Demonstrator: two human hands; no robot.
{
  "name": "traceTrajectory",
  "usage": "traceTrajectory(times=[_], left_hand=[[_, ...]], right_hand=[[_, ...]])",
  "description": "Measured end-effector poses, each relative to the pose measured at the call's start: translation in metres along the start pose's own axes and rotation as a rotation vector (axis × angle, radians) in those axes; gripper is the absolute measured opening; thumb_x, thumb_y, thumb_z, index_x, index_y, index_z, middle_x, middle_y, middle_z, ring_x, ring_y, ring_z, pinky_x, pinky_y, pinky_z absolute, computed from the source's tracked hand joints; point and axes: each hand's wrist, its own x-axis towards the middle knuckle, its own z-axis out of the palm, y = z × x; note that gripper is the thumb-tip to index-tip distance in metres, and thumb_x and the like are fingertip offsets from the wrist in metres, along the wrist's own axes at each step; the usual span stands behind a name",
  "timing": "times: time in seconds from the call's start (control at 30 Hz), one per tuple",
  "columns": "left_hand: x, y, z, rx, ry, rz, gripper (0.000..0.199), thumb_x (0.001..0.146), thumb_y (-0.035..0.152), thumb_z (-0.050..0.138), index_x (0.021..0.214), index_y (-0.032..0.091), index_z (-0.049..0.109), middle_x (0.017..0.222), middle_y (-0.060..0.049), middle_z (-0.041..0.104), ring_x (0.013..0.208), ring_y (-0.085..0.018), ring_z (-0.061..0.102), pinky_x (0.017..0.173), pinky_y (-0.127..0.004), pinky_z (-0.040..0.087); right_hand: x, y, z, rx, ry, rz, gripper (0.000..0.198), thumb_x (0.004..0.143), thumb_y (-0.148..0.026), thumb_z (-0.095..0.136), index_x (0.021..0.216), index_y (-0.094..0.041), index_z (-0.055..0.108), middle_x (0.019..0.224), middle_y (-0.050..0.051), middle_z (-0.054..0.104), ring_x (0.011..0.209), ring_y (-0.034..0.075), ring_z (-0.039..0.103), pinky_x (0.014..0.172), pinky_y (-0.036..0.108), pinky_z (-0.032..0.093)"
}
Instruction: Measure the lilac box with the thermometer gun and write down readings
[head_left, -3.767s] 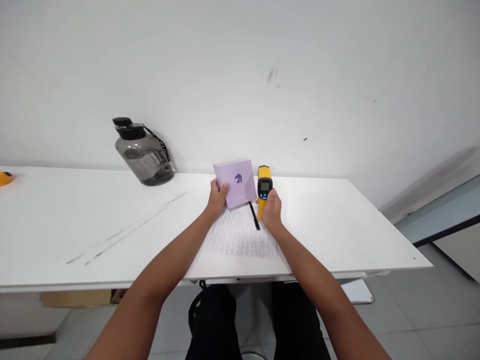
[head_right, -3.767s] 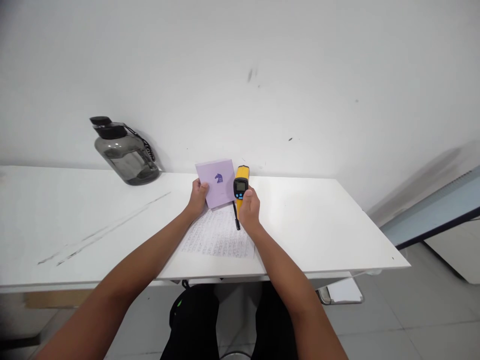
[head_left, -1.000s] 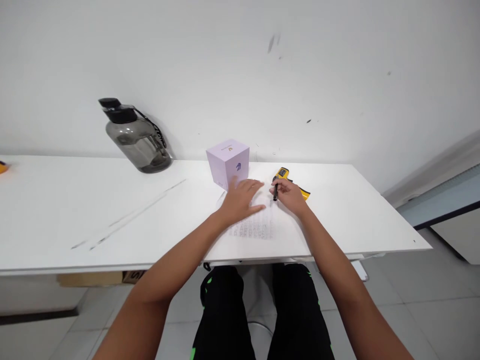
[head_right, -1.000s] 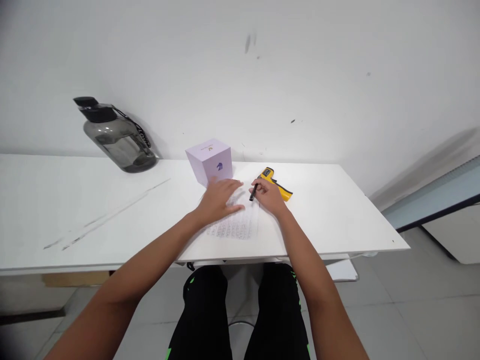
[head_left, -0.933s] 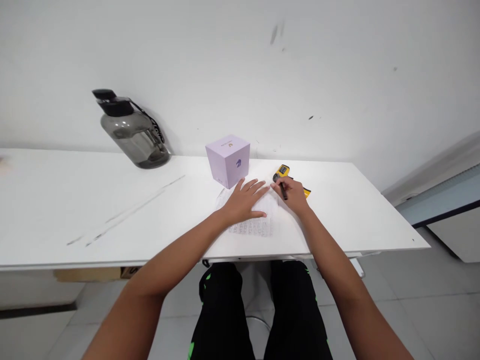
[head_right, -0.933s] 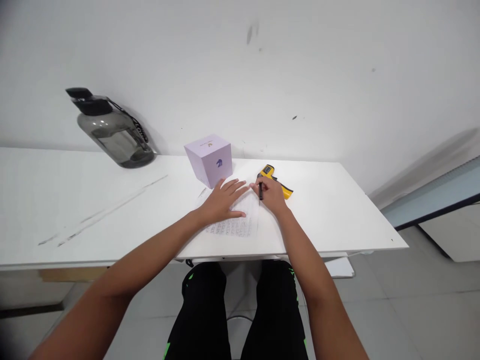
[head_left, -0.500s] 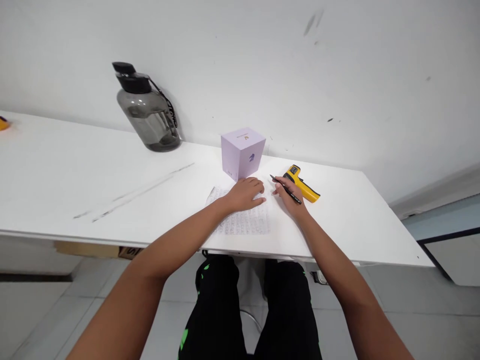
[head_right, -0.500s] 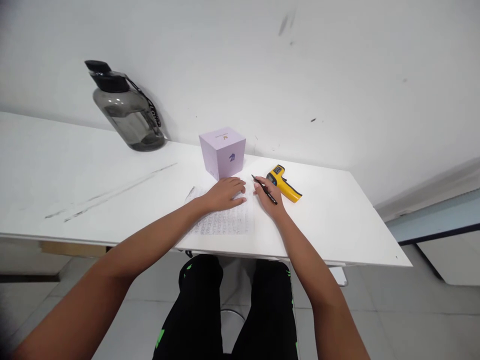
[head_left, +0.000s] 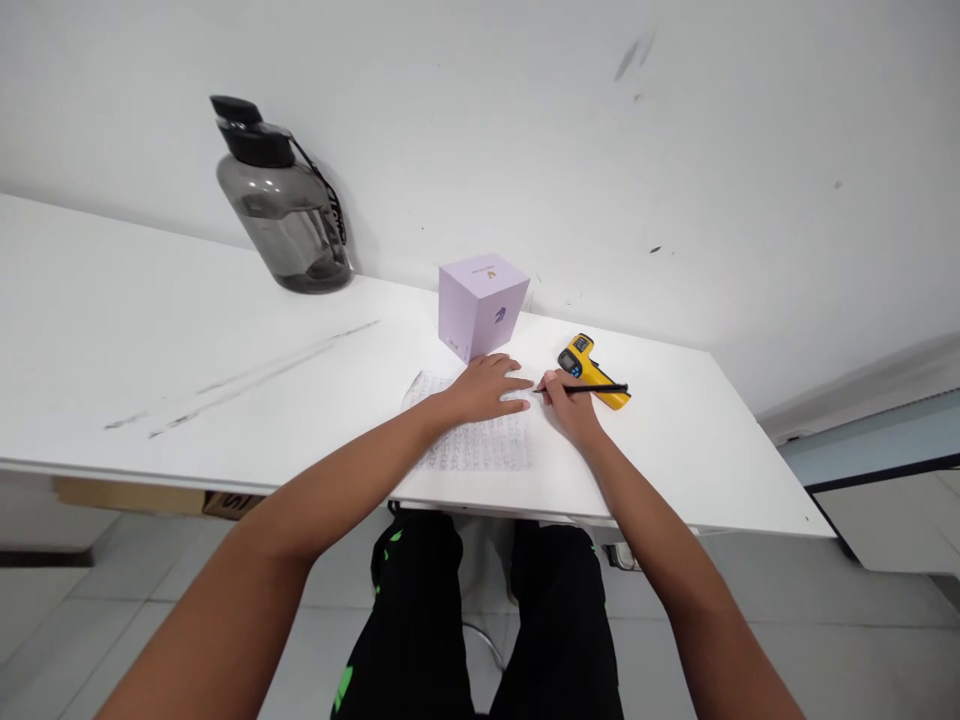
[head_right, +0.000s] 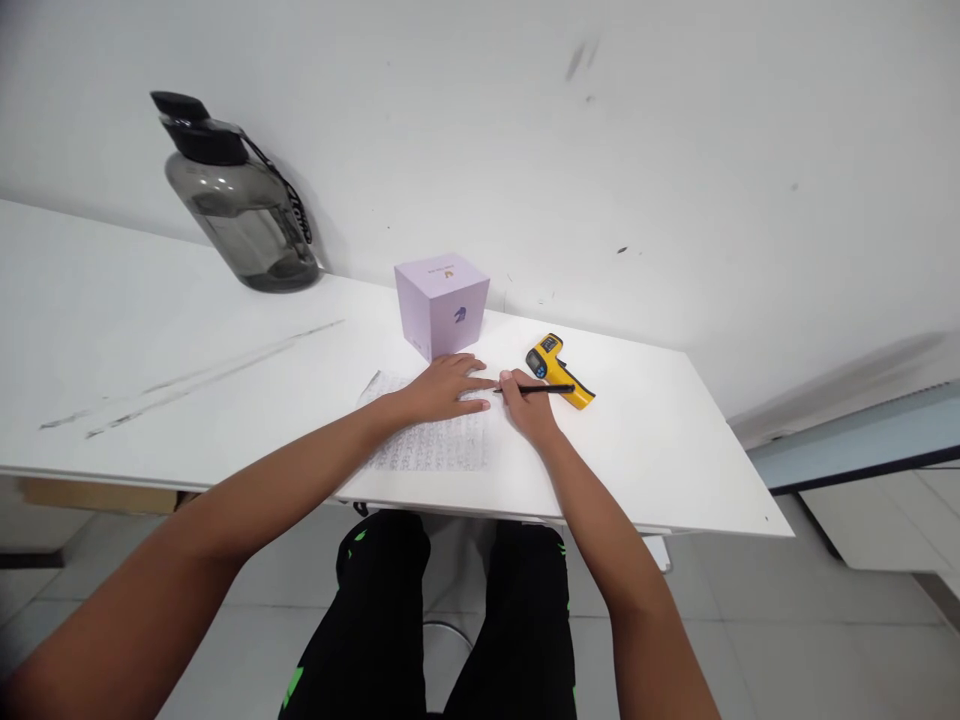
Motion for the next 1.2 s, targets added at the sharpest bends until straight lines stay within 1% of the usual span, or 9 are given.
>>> traceTrajectory(times=[0.1, 0.2, 0.27, 0.4, 0.57, 0.67, 0.83, 1.03, 1.2], left_hand=[[0.0003, -0.0009, 0.0014, -0.015, 0.012, 0.004, 0.055, 0.109, 0.066, 0.059, 0.153, 0.039, 0.078, 0.173, -0.009, 0.064, 0.168, -0.04, 0.047, 0.137, -0.063, 0.042], [0.0, -0.0003, 0.0012, -0.021, 0.014, -0.004, 0.054, 0.109, 0.065, 0.059, 0.151, 0.038, 0.079, 0.173, -0.008, 0.064, 0.168, -0.039, 0.047, 0.138, -0.063, 0.041], [-0.0003, 0.0007, 0.0004, -0.017, 0.002, -0.01, 0.054, 0.11, 0.065, 0.058, 0.153, 0.039, 0.078, 0.174, -0.009, 0.063, 0.168, -0.039, 0.046, 0.138, -0.063, 0.041], [-0.0006, 0.0028, -0.0017, -0.033, -0.001, -0.015, 0.054, 0.11, 0.064, 0.059, 0.154, 0.039, 0.077, 0.174, -0.009, 0.062, 0.167, -0.039, 0.048, 0.137, -0.063, 0.041], [-0.0004, 0.0034, -0.0019, -0.026, -0.017, -0.026, 0.053, 0.11, 0.064, 0.059, 0.153, 0.04, 0.077, 0.175, -0.008, 0.06, 0.168, -0.039, 0.047, 0.138, -0.062, 0.04], [-0.0003, 0.0028, -0.0013, -0.035, -0.004, -0.019, 0.052, 0.11, 0.064, 0.059, 0.15, 0.039, 0.079, 0.174, -0.009, 0.062, 0.166, -0.04, 0.05, 0.136, -0.063, 0.041], [-0.0004, 0.0019, -0.0012, -0.042, -0.003, -0.014, 0.053, 0.109, 0.063, 0.06, 0.153, 0.038, 0.078, 0.174, -0.01, 0.062, 0.166, -0.04, 0.051, 0.137, -0.062, 0.041], [0.0003, 0.0012, 0.0001, -0.04, -0.011, -0.02, 0.066, 0.109, 0.063, 0.058, 0.168, 0.034, 0.062, 0.173, -0.011, 0.062, 0.163, -0.039, 0.053, 0.135, -0.059, 0.042], [-0.0003, 0.0034, -0.0018, -0.022, -0.046, -0.033, 0.061, 0.111, 0.064, 0.054, 0.162, 0.034, 0.069, 0.18, -0.011, 0.056, 0.169, -0.039, 0.048, 0.138, -0.061, 0.038]], right_hand=[[0.0043, 0.0005, 0.0007, -0.036, -0.014, 0.09, 0.058, 0.093, -0.079, 0.064, 0.068, -0.027, 0.066, 0.06, 0.0, 0.058, 0.069, 0.021, 0.058, 0.075, 0.039, 0.051], [0.0074, 0.0015, 0.0009, -0.027, -0.037, 0.132, 0.055, 0.089, -0.076, 0.068, 0.066, -0.027, 0.067, 0.061, 0.001, 0.062, 0.069, 0.021, 0.059, 0.074, 0.038, 0.052], [0.0077, 0.0018, 0.0012, -0.029, -0.043, 0.139, 0.051, 0.089, -0.073, 0.068, 0.067, -0.027, 0.068, 0.064, 0.002, 0.065, 0.072, 0.021, 0.061, 0.075, 0.038, 0.052], [0.0067, 0.0017, 0.0026, -0.05, -0.042, 0.136, 0.047, 0.089, -0.066, 0.067, 0.062, -0.027, 0.064, 0.067, 0.004, 0.067, 0.076, 0.022, 0.062, 0.073, 0.037, 0.051], [0.0073, 0.0003, 0.003, -0.053, -0.049, 0.151, 0.041, 0.088, -0.059, 0.067, 0.063, -0.026, 0.067, 0.063, 0.003, 0.066, 0.071, 0.021, 0.06, 0.069, 0.036, 0.048], [0.0074, 0.0001, 0.0018, -0.04, -0.064, 0.165, 0.039, 0.089, -0.059, 0.068, 0.067, -0.026, 0.071, 0.062, 0.002, 0.066, 0.07, 0.02, 0.06, 0.069, 0.036, 0.049], [0.0069, 0.0002, 0.0007, -0.043, -0.055, 0.148, 0.045, 0.091, -0.063, 0.069, 0.065, -0.026, 0.067, 0.064, 0.002, 0.067, 0.071, 0.021, 0.062, 0.073, 0.037, 0.051], [0.0076, -0.0012, 0.0011, -0.056, -0.029, 0.129, 0.042, 0.091, -0.058, 0.066, 0.064, -0.027, 0.067, 0.062, 0.002, 0.067, 0.071, 0.021, 0.062, 0.077, 0.038, 0.053], [0.0062, -0.0021, 0.002, -0.052, -0.03, 0.135, 0.041, 0.089, -0.059, 0.066, 0.065, -0.026, 0.069, 0.062, 0.002, 0.066, 0.069, 0.021, 0.06, 0.074, 0.038, 0.051]])
